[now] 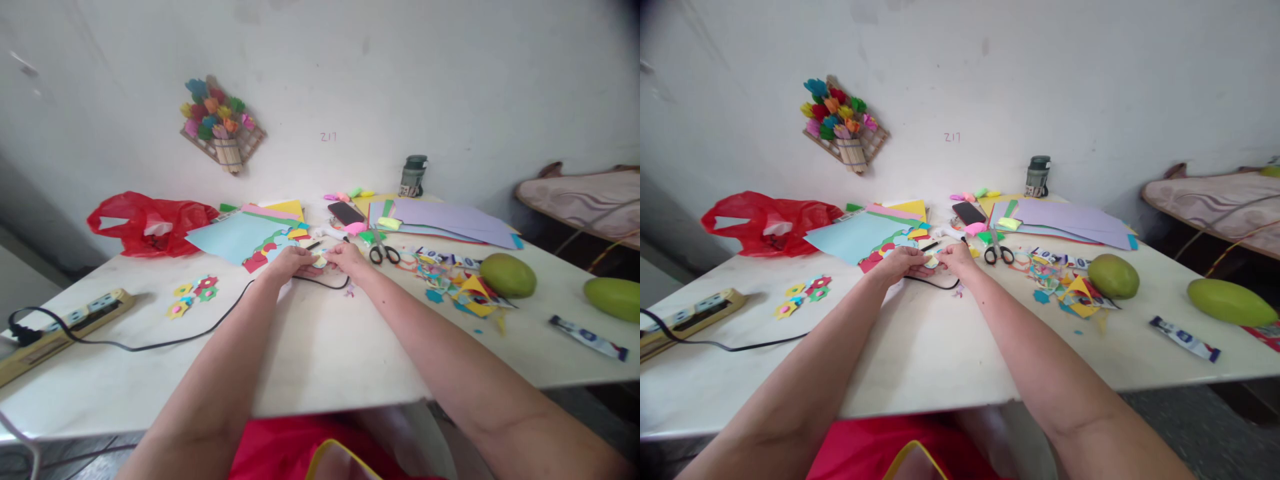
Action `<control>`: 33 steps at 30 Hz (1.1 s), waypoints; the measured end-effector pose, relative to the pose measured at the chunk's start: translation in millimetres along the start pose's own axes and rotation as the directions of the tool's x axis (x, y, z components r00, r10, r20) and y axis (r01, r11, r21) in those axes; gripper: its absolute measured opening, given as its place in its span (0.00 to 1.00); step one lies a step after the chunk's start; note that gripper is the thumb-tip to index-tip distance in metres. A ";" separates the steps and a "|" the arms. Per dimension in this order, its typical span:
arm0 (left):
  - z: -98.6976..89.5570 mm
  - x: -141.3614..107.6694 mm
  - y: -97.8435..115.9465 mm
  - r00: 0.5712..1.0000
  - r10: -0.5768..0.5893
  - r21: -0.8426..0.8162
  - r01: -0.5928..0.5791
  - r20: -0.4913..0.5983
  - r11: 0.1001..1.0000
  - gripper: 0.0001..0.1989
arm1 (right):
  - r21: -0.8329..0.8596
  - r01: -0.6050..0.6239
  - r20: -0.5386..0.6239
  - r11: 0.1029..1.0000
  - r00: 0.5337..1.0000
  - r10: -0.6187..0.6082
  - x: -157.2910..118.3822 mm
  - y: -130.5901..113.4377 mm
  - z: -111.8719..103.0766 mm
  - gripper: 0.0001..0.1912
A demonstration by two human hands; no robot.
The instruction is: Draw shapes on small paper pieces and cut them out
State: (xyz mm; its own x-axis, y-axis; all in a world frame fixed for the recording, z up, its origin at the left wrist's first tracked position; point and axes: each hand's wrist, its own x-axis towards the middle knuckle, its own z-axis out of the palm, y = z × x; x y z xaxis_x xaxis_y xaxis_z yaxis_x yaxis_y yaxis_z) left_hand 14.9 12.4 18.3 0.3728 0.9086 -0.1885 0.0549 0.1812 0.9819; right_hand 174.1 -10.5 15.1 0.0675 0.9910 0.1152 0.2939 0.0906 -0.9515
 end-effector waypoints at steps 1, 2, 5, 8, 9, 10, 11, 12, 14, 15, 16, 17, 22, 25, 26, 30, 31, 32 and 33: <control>0.1 -0.3 0.1 1.000 -0.001 0.002 0.001 -0.003 1.000 0.11 | 0.009 -0.022 -0.003 1.000 1.000 0.022 0.0 -0.2 0.1 0.07; 0.1 -0.5 0.1 1.000 -0.003 0.005 0.003 -0.004 1.000 0.11 | 0.023 -0.053 -0.006 0.998 0.999 0.053 0.0 -0.4 0.3 0.07; -0.1 -0.3 -0.1 1.000 -0.001 0.015 0.001 0.000 1.000 0.12 | 0.037 -0.087 -0.005 0.996 0.996 0.087 0.3 0.0 1.1 0.08; 0.2 0.1 -0.1 1.000 -0.004 0.042 0.004 -0.004 0.999 0.13 | 0.030 -0.082 -0.002 0.996 0.997 0.082 1.2 2.0 2.7 0.08; 0.5 0.1 0.2 1.000 -0.004 0.061 0.005 -0.018 0.998 0.13 | 0.024 -0.079 -0.003 0.997 0.997 0.079 1.3 2.6 3.2 0.08; 0.7 -0.2 0.7 0.999 -0.002 0.086 0.005 -0.039 0.996 0.13 | 0.016 -0.076 -0.002 0.997 0.997 0.076 1.4 2.9 3.6 0.08; 0.8 -0.6 1.4 0.998 0.004 0.113 0.003 -0.062 0.994 0.13 | 0.007 -0.071 0.001 0.997 0.997 0.071 1.5 3.2 3.8 0.08; 0.8 -1.1 2.2 0.996 0.014 0.140 -0.002 -0.085 0.990 0.13 | -0.002 -0.067 0.003 0.998 0.998 0.067 1.8 3.4 3.7 0.09; -0.1 -2.0 4.1 0.991 0.032 0.188 -0.007 -0.128 0.982 0.12 | -0.015 -0.055 -0.001 0.998 0.999 0.055 3.6 5.1 2.5 0.09; -0.9 -2.4 5.1 0.988 0.036 0.211 -0.004 -0.148 0.977 0.11 | -0.022 -0.048 -0.009 0.999 0.999 0.047 5.7 7.1 1.4 0.09; -1.9 -2.5 5.9 0.985 0.037 0.234 0.004 -0.168 0.972 0.11 | -0.034 -0.041 -0.025 0.999 0.999 0.040 8.5 9.9 0.0 0.08; -3.0 -2.4 6.5 0.981 0.035 0.256 0.015 -0.191 0.967 0.10 | -0.054 -0.030 -0.042 0.998 0.999 0.028 12.0 13.5 -1.6 0.08; -5.9 -1.0 7.5 0.964 0.071 0.348 0.024 -0.257 0.937 0.10 | -0.297 0.025 -0.096 0.955 0.994 -0.055 24.6 27.4 -9.4 0.09; -4.7 -1.1 6.5 0.965 0.134 0.434 -0.023 -0.227 0.900 0.10 | -0.433 0.096 -0.065 0.896 0.988 -0.137 17.9 21.0 -10.7 0.11; -4.2 -1.1 5.9 0.965 0.154 0.464 -0.039 -0.211 0.885 0.10 | -0.475 0.114 -0.043 0.873 0.987 -0.152 14.2 17.2 -10.3 0.13; -3.6 1.2 3.1 0.963 0.184 0.560 -0.045 -0.195 0.827 0.10 | -0.593 0.137 0.020 0.793 0.988 -0.156 4.1 7.1 -6.7 0.15; -3.8 2.4 2.3 0.963 0.185 0.581 -0.036 -0.198 0.813 0.09 | -0.602 0.136 0.027 0.787 0.988 -0.150 3.7 7.0 -5.6 0.15; -4.1 3.7 1.6 0.962 0.187 0.599 -0.032 -0.199 0.800 0.09 | -0.603 0.138 0.033 0.785 0.988 -0.148 4.0 7.8 -4.6 0.14; -4.2 4.9 1.0 0.962 0.190 0.612 -0.032 -0.195 0.791 0.08 | -0.599 0.141 0.037 0.788 0.988 -0.149 4.9 9.1 -3.7 0.14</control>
State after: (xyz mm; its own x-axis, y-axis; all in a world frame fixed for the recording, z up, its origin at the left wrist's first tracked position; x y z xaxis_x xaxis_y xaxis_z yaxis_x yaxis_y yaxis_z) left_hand 12.9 18.6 18.3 0.1885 0.9821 0.0015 0.5980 -0.1160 0.7931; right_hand 180.7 -5.2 8.1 -0.0123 0.9694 0.2452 0.8125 0.1526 -0.5626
